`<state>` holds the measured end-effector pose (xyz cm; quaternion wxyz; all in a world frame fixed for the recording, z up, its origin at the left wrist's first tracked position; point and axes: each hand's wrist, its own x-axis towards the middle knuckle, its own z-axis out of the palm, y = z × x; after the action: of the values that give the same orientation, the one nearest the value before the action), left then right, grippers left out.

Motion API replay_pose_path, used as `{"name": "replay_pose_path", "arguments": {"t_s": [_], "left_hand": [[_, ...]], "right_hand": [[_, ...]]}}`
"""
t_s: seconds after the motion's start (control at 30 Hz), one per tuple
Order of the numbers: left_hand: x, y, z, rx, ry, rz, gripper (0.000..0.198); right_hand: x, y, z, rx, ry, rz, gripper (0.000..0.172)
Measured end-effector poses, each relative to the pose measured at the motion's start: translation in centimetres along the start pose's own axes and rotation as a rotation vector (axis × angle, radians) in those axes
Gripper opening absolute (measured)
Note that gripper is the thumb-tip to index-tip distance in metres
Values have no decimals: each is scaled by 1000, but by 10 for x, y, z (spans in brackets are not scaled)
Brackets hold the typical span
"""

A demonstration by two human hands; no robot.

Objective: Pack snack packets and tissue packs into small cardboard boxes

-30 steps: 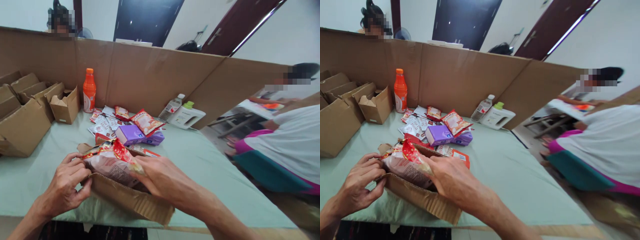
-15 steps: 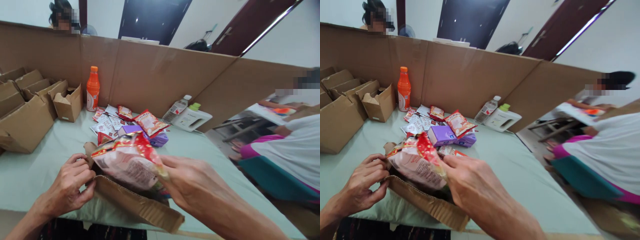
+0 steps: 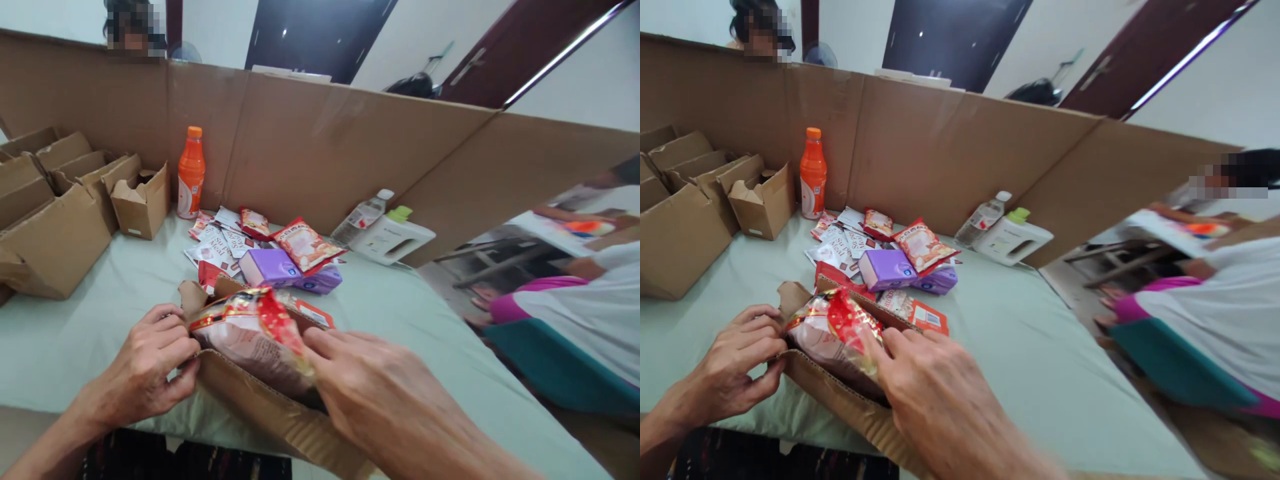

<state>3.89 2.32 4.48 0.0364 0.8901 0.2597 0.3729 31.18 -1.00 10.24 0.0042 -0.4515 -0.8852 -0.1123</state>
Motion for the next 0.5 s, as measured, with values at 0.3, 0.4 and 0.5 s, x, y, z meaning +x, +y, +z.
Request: {"name": "replay_pose_path", "arguments": {"t_s": [0.3, 0.4, 0.5], "left_hand": [[3, -3, 7, 46, 16, 0, 21], [3, -4, 5, 28, 9, -2, 20], [4, -5, 5, 13, 13, -11, 18]], "right_hand": [[42, -5, 13, 302, -514, 5, 29], [36, 0, 15, 404, -440, -8, 26], [33, 8, 19, 548, -451, -93, 19]]}}
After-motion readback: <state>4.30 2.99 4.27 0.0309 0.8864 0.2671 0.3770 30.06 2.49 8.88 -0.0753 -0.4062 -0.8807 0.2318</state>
